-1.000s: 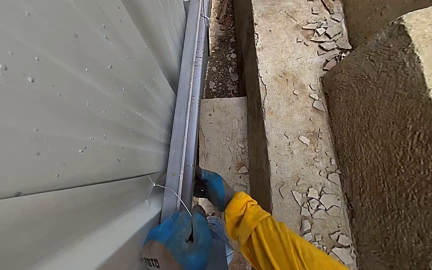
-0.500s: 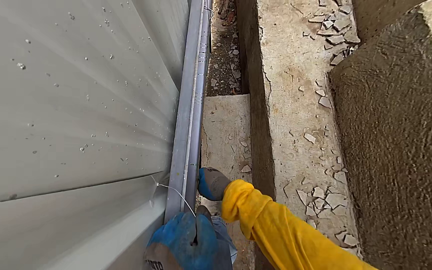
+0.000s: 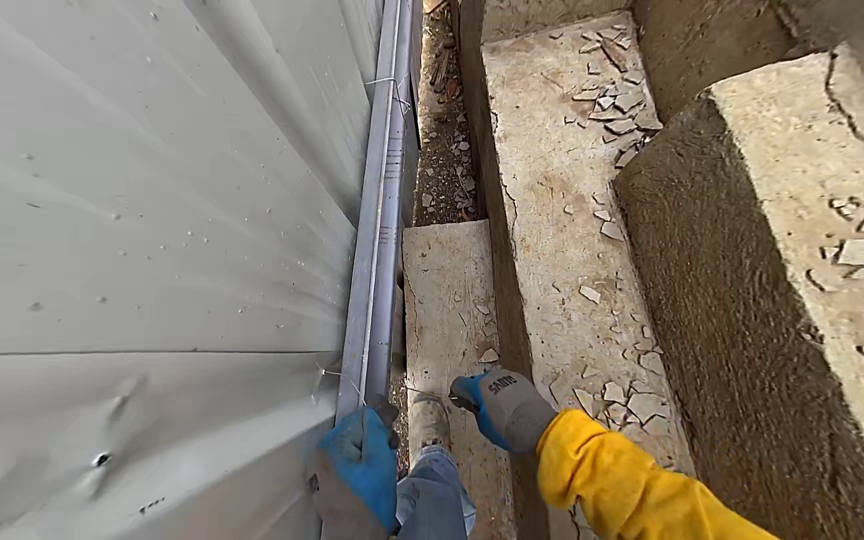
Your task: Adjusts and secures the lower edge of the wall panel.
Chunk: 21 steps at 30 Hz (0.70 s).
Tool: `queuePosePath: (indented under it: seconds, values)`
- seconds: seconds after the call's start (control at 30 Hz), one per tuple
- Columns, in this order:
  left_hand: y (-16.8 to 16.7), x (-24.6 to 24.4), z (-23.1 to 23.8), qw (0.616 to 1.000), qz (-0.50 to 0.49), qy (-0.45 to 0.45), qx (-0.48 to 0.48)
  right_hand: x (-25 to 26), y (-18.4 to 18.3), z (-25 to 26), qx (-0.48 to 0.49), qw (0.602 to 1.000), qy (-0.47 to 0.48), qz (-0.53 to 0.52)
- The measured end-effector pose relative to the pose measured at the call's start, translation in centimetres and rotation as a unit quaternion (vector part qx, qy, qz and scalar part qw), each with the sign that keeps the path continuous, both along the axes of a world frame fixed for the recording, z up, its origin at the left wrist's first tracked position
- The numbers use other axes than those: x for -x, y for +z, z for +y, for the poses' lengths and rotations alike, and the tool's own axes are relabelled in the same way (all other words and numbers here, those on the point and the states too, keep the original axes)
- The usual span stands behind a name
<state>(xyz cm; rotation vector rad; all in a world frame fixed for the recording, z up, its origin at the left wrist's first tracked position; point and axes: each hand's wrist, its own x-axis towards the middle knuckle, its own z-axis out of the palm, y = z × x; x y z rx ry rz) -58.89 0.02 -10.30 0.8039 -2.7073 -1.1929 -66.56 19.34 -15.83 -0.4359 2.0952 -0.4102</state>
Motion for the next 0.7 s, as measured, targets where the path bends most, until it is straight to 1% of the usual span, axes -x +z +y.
queuePosePath:
  seconds: [0.03,0.07,0.1,0.13,0.2,0.23,0.33,0.4,0.43,0.5,0.53,0.57,0.63,0.7]
  values:
    - [1.1,0.3,0.7,0.995,-0.018,0.050,-0.088,-0.4,0.4,-0.2,-0.007,1.000,-0.001,0.002]
    - [2.5,0.6,1.6,0.981,-0.021,0.088,-0.171,-0.4,1.0,-0.4,-0.011,1.000,0.002,0.009]
    - [3.6,0.8,2.5,0.964,-0.017,0.122,-0.235,-0.3,2.1,-0.5,-0.013,1.000,0.013,0.023]
    - [4.1,0.8,3.1,0.953,-0.005,0.142,-0.269,0.0,3.4,-0.4,-0.014,0.999,0.029,0.041]
    - [4.6,0.1,3.1,0.948,0.018,0.157,-0.276,1.1,5.8,0.4,-0.014,0.996,0.054,0.074]
    - [4.6,-0.5,2.7,0.952,0.017,0.151,-0.266,1.3,5.8,1.4,-0.014,0.995,0.051,0.085]
    - [4.3,-2.3,0.5,0.962,-0.039,0.073,-0.260,-0.8,3.6,6.4,-0.006,0.997,0.010,0.074]
    - [3.5,-2.4,-0.1,0.949,-0.054,0.032,-0.309,-4.0,3.5,8.6,0.055,0.994,-0.030,0.088]
    - [3.0,-2.3,0.1,0.936,-0.056,0.036,-0.346,-5.5,3.7,8.8,0.095,0.989,-0.048,0.103]
    - [1.8,-2.4,0.7,0.911,-0.068,0.058,-0.403,-6.9,3.4,8.4,0.124,0.979,-0.106,0.121]
    - [1.3,-2.1,1.2,0.904,-0.062,0.073,-0.416,-6.4,2.4,8.6,0.107,0.977,-0.133,0.124]
    - [0.9,-1.6,2.0,0.899,-0.051,0.092,-0.425,-5.5,1.5,8.9,0.071,0.981,-0.138,0.114]
    - [0.5,-0.5,3.3,0.892,-0.033,0.118,-0.435,-3.6,0.6,8.7,0.001,0.991,-0.100,0.084]
    - [0.6,0.4,3.4,0.892,-0.040,0.111,-0.437,-2.3,0.9,7.8,0.001,0.994,-0.080,0.069]
